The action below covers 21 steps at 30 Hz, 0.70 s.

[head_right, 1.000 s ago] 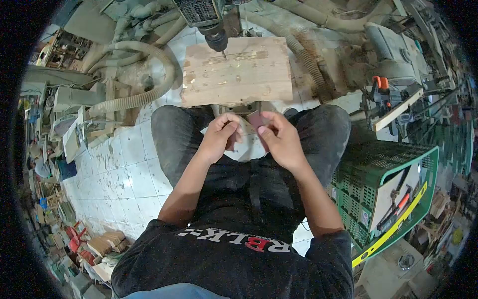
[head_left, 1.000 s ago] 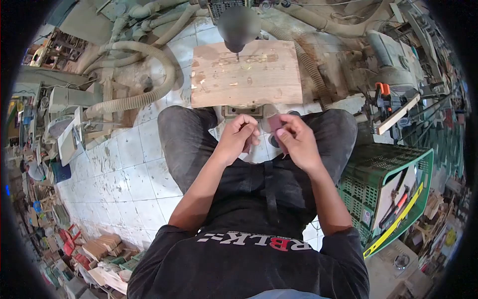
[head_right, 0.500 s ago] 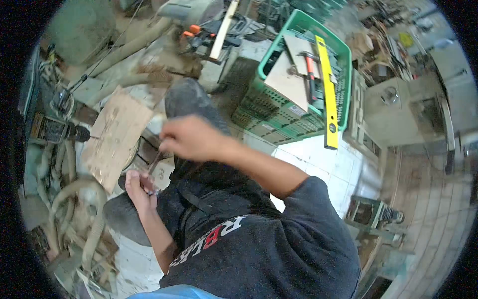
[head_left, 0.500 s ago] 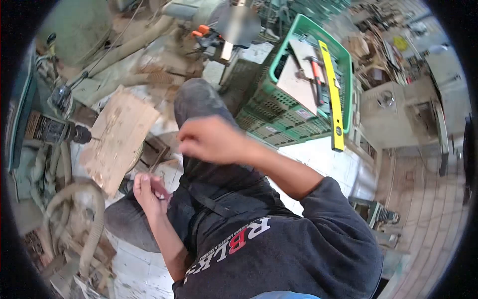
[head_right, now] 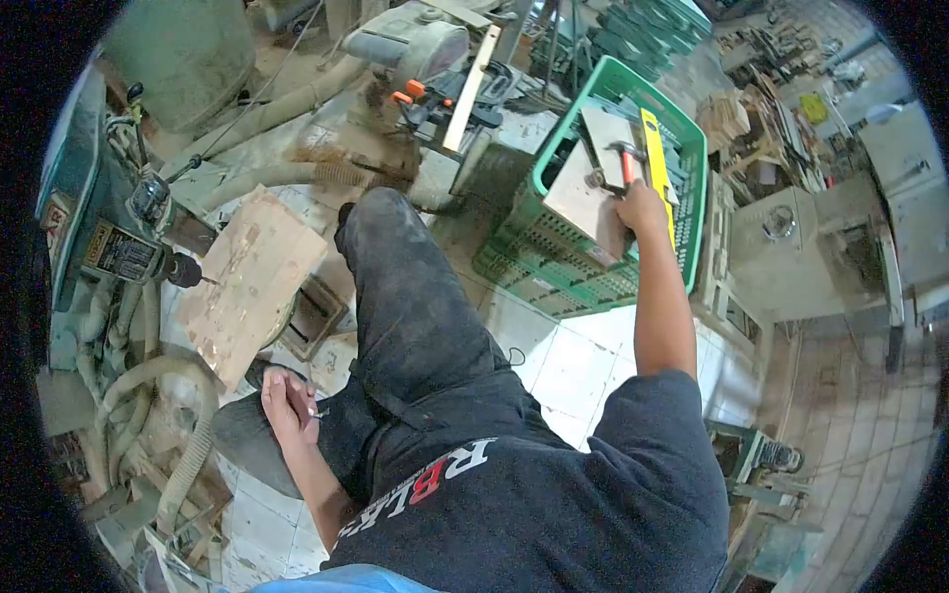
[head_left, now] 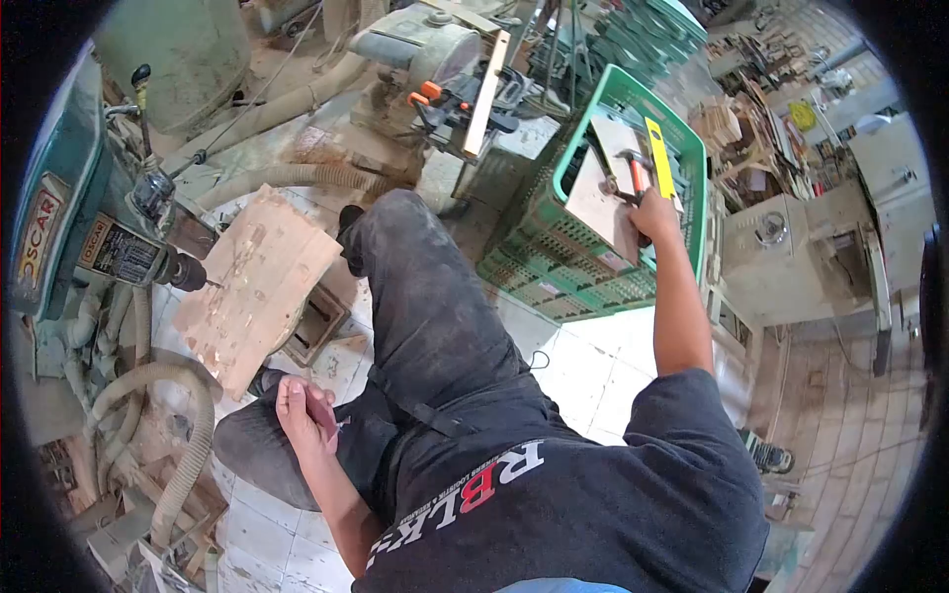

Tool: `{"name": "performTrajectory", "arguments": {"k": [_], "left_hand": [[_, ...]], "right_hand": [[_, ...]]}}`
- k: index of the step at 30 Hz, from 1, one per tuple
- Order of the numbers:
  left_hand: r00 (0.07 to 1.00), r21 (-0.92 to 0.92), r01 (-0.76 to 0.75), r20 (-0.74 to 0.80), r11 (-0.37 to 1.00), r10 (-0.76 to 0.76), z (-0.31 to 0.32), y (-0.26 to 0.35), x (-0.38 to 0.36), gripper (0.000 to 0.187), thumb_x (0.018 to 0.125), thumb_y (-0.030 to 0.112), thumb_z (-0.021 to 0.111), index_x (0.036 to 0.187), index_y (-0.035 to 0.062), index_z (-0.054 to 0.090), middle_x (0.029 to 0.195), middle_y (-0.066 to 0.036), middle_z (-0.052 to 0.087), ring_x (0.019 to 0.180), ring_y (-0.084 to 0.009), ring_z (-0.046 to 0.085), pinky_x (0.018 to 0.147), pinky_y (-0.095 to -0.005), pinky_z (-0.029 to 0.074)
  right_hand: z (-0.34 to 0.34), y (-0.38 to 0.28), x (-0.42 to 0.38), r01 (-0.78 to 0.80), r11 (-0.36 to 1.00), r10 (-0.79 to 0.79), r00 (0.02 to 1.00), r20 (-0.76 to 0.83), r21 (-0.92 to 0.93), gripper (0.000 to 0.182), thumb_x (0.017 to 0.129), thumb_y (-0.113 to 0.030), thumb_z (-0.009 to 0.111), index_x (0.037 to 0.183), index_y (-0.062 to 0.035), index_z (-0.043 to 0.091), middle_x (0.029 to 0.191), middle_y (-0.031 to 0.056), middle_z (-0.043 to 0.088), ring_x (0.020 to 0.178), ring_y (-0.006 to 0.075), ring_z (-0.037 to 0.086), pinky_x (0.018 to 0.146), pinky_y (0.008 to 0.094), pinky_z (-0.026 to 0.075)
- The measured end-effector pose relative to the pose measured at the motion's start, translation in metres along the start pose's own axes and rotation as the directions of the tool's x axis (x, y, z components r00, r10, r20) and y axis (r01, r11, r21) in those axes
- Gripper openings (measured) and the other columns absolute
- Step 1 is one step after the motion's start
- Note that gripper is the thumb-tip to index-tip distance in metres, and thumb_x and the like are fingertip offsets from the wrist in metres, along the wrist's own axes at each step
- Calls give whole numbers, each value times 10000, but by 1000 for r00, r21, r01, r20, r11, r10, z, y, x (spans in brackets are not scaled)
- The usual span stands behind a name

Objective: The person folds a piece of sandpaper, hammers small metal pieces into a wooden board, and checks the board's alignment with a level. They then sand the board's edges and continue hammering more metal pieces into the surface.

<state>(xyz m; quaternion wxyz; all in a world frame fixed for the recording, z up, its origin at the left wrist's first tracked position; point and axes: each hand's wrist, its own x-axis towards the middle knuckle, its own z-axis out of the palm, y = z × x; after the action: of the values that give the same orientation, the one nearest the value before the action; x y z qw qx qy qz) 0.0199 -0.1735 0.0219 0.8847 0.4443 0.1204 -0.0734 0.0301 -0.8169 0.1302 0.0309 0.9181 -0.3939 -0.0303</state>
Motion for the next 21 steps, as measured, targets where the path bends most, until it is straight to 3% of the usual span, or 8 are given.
{"name": "performTrajectory", "arguments": {"k": [6, 8, 9, 11, 14, 17, 19, 21], "left_hand": [[997, 55, 47, -57, 997, -44, 1, 27, -12, 207, 995, 244, 653, 917, 84, 545, 666, 47, 477, 547, -75, 439, 563, -258, 422], [1000, 23, 27, -15, 999, -27, -16, 31, -6, 193, 1009, 237, 635, 960, 77, 540, 704, 28, 439, 590, -93, 424, 536, -267, 391], [992, 77, 39, -121, 996, -29, -17, 39, -5, 163, 1008, 208, 631, 962, 75, 548, 715, 11, 477, 613, -115, 461, 559, -286, 421], [990, 108, 37, -139, 993, -22, -32, 58, 2, 125, 1021, 164, 596, 964, 54, 576, 757, -24, 585, 643, -136, 565, 609, -284, 477], [962, 190, 26, -272, 981, 27, -50, 87, 14, 116, 1030, 132, 587, 1088, 33, 606, 849, -65, 652, 696, -156, 642, 657, -297, 560], [922, 288, -84, -341, 954, 184, -60, 118, 34, 223, 1034, 213, 601, 1143, 19, 607, 765, -23, 586, 621, -98, 586, 382, -239, 448], [891, 363, -85, -390, 928, 234, -89, 128, 58, 281, 1031, 253, 604, 1168, 9, 625, 713, -2, 528, 598, -77, 555, 301, -243, 374], [880, 487, 58, -437, 872, 186, -81, 157, 72, 313, 1007, 268, 628, 1159, -1, 673, 738, -20, 592, 629, -87, 564, 429, -267, 456]], "right_hand": [[19, 25, 5, 179, 974, -138, 954, -266, 136, 371, 897, -175, 580, 1208, 22, 625, 1144, 318, 665, 1119, 463, 644, 930, 536, 511], [22, 46, 31, 19, 992, -7, 995, -97, 123, 458, 929, -173, 563, 1343, 23, 562, 1200, 289, 661, 1101, 460, 634, 965, 509, 488], [61, 89, 60, 397, 872, -224, 844, -488, 287, 470, 953, -192, 563, 1374, 18, 550, 1100, 228, 679, 933, 385, 651, 867, 482, 512], [-6, 18, 13, 118, 706, 41, 978, -206, 698, 474, 1019, -195, 591, 1441, -13, 475, 774, 12, 557, 584, 79, 489, 501, 248, 421], [-40, -40, -4, 254, 352, -22, 964, -264, 901, 446, 1053, -160, 533, 1469, -30, 438, 818, 10, 577, 611, 69, 505, 522, 237, 426], [-79, -157, -55, 200, 127, -132, 974, -183, 972, 356, 1062, -172, 512, 1390, -39, 479, 795, 9, 566, 647, 93, 543, 574, 243, 447], [-70, -198, -42, 219, 231, -342, 931, -131, 948, 439, 1049, -213, 497, 1456, -53, 469, 781, -3, 555, 615, 81, 521, 528, 233, 403], [-64, -255, -48, 331, 385, -513, 853, -98, 862, 451, 1028, -245, 556, 1430, -41, 540, 752, -37, 513, 548, 44, 438, 455, 213, 316]]}}
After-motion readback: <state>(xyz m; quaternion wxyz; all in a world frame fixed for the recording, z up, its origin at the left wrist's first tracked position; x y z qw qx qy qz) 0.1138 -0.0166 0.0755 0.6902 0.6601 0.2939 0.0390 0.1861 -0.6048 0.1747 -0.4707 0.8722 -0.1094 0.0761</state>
